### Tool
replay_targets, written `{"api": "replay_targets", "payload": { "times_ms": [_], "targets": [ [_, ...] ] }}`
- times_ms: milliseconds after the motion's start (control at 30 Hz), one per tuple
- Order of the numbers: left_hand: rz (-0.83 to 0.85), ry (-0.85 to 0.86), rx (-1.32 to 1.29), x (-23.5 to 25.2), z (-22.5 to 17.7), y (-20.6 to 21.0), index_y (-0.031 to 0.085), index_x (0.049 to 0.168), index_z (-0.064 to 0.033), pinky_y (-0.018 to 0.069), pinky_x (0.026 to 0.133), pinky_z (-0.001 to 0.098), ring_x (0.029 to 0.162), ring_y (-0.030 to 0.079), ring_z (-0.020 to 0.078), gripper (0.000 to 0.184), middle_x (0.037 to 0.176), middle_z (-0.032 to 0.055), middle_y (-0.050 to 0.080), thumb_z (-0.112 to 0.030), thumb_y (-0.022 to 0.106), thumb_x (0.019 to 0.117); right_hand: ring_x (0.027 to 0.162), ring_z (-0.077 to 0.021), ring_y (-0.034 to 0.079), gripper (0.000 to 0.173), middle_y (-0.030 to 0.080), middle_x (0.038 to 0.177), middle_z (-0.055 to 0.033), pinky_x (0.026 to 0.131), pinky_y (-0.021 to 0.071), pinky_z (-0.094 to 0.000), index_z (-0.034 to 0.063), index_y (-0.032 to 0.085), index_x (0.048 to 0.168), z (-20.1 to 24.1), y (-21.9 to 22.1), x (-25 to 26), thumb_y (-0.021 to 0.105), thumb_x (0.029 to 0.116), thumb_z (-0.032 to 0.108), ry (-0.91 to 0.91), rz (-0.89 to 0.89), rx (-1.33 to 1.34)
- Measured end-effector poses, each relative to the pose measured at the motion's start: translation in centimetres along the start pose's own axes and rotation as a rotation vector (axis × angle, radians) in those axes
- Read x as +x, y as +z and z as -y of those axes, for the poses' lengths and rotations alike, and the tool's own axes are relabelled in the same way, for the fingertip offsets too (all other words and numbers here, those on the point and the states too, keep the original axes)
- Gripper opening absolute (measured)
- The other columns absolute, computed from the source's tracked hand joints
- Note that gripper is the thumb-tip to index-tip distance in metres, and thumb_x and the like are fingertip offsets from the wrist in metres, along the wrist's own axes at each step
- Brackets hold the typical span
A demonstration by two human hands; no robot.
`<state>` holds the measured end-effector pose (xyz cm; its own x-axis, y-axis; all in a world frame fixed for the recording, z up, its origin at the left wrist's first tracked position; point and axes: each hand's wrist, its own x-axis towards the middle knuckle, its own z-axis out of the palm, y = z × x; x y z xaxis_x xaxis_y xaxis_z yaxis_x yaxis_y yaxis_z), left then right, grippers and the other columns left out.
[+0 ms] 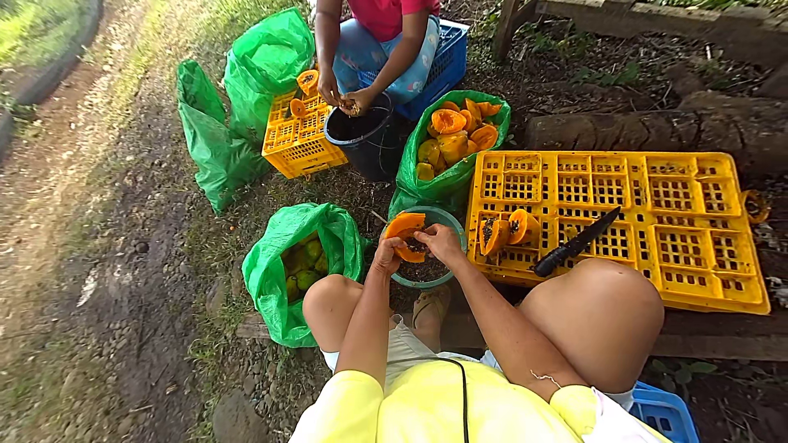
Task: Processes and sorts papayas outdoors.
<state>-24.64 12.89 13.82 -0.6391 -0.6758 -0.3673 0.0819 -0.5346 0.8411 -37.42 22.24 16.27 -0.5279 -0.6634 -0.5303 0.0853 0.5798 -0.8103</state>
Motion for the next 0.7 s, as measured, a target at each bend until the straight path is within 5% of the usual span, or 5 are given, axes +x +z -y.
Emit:
{"api": "replay_targets", "payload": {
  "times_ms": [233,433,600,700],
  "targets": [
    [0.133,-0.023,0.044,0.2,0.1,0.1,0.056,0.122,-0.0118,0.0585,0.069,0.0366,0.078,0.068,0.0171,0.056,0.091,0.0056,0.070,-0.001,0.060,0.0673,0.112,-0.0441,0.066,0.064,0.068,0.116,-0.0281,0.096,0.0509,-0.0622,-0.0054,0.056,0.130,0.5,1.1,-0.5,0.080,0.0907,0.039,-0.032,-0.081,-0.260],
    [0.141,-0.021,0.035,0.2,0.2,0.0,0.056,0.124,-0.0125,0.0588,0.074,0.0378,0.088,0.069,0.0180,0.061,0.105,0.0062,0.070,-0.002,0.062,0.0647,0.111,-0.0456,0.064,0.029,0.067,0.116,-0.0294,0.095,0.0491,-0.0636,-0.0051,0.065,0.120,0.1,0.3,-0.2,0.067,0.0997,0.016,-0.032,-0.074,-0.165],
    [0.153,-0.010,0.046,0.3,-0.1,-0.4,0.056,0.126,-0.0136,0.0588,0.074,0.0374,0.088,0.069,0.0167,0.061,0.104,0.0051,0.070,-0.004,0.063,0.0667,0.091,-0.0318,0.068,0.025,0.065,0.114,-0.0248,0.083,0.0575,-0.0487,-0.0038,0.064,0.123,-1.1,-0.4,0.6,0.054,0.1048,0.010,0.044,0.012,0.173],
    [0.183,0.006,0.060,0.6,-0.3,-0.8,0.054,0.133,-0.0145,0.0591,0.075,0.0368,0.089,0.069,0.0162,0.068,0.108,0.0050,0.070,-0.006,0.064,0.0666,0.081,-0.0247,0.065,0.030,0.066,0.108,-0.0209,0.076,0.0566,-0.0410,-0.0026,0.065,0.121,-0.7,-0.6,0.2,0.058,0.1074,0.023,0.076,0.031,0.192]
  ]
}}
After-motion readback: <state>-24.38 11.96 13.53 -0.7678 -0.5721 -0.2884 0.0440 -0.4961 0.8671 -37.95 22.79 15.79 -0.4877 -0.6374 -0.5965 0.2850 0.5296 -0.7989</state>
